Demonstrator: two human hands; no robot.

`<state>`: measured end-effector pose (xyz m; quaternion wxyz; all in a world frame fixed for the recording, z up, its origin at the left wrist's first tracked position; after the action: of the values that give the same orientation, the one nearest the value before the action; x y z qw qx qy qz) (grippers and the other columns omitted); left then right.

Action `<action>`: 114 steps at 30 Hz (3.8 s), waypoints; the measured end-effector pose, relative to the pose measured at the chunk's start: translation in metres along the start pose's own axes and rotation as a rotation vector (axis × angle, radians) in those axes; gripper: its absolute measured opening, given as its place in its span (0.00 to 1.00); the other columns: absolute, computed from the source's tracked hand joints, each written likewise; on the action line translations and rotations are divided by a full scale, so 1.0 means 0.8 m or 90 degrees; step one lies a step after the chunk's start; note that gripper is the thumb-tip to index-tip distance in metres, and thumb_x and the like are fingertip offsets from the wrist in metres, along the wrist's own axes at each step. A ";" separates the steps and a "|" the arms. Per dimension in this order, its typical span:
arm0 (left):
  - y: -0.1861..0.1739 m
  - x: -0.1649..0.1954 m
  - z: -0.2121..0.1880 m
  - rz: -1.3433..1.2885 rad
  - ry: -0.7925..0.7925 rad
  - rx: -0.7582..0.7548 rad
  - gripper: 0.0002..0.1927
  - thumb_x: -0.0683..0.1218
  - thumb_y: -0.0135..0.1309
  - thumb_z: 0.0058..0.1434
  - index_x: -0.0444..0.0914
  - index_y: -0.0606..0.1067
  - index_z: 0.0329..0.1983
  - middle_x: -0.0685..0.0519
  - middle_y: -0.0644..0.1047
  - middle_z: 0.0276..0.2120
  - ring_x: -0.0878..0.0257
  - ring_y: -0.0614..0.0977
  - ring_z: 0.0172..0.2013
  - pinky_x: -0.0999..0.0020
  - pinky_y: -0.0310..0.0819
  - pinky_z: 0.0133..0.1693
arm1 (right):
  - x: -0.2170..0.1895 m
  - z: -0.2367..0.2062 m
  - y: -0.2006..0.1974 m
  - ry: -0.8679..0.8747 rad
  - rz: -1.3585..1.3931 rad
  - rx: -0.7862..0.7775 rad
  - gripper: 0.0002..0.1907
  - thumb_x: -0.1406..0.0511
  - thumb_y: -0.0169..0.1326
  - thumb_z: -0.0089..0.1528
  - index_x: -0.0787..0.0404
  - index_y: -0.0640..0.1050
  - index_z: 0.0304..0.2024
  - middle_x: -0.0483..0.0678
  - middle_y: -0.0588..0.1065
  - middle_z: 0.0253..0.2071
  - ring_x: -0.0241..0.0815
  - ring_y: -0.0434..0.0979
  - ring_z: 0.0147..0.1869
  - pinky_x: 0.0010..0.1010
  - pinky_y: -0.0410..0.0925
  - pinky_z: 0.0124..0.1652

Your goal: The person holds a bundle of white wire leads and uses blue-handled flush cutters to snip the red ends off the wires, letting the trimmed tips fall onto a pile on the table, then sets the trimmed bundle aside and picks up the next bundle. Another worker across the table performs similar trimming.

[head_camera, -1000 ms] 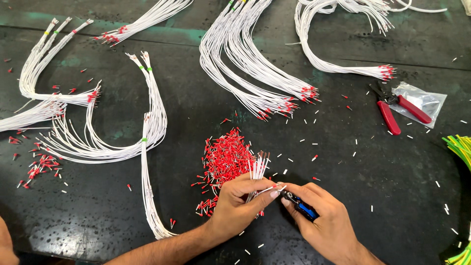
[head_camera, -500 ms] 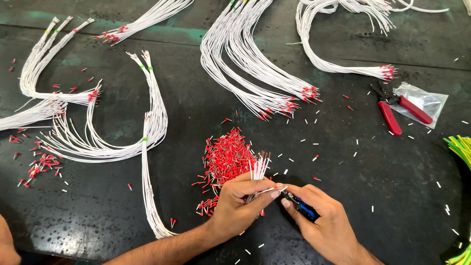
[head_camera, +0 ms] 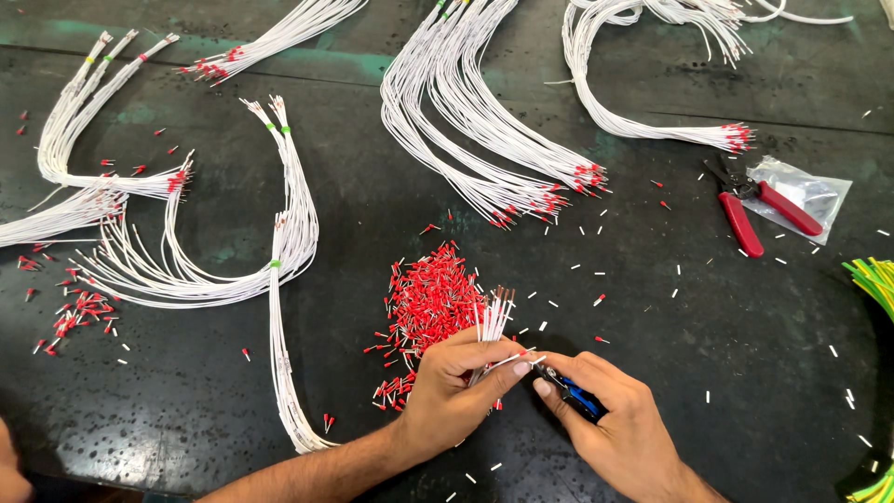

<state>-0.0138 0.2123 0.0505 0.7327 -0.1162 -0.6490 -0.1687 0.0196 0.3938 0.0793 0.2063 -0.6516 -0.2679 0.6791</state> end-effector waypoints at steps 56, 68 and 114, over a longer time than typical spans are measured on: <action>0.004 -0.005 -0.005 0.094 0.050 0.008 0.06 0.40 0.63 0.61 0.35 0.83 0.41 0.55 0.79 0.31 0.70 0.77 0.29 0.72 0.69 0.29 | 0.010 -0.007 -0.007 -0.258 -0.013 0.129 0.22 0.76 0.65 0.48 0.59 0.78 0.44 0.45 0.79 0.39 0.45 0.80 0.44 0.33 0.72 0.45; 0.008 0.000 -0.012 0.158 0.032 0.054 0.03 0.41 0.64 0.60 0.37 0.84 0.37 0.56 0.77 0.27 0.72 0.75 0.26 0.75 0.69 0.27 | -0.018 -0.019 -0.013 -0.457 -0.193 0.246 0.18 0.72 0.64 0.43 0.60 0.79 0.37 0.42 0.78 0.35 0.43 0.80 0.38 0.35 0.70 0.41; 0.007 -0.011 -0.009 0.036 -0.020 -0.009 0.05 0.40 0.62 0.59 0.35 0.82 0.37 0.57 0.75 0.31 0.73 0.73 0.30 0.76 0.65 0.31 | 0.050 -0.009 0.012 0.052 0.241 0.015 0.03 0.69 0.60 0.61 0.63 0.80 0.37 0.42 0.72 0.34 0.31 0.65 0.33 0.24 0.60 0.31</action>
<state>-0.0059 0.2155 0.0408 0.7261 -0.1419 -0.6556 -0.1508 0.0247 0.4126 0.0423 0.0931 -0.7151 -0.1236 0.6816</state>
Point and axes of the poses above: each hand's wrist, its own z-axis towards the middle knuckle, its own y-axis out of the palm, x = y × z, the point moved 4 cm from there along z, towards the middle knuckle
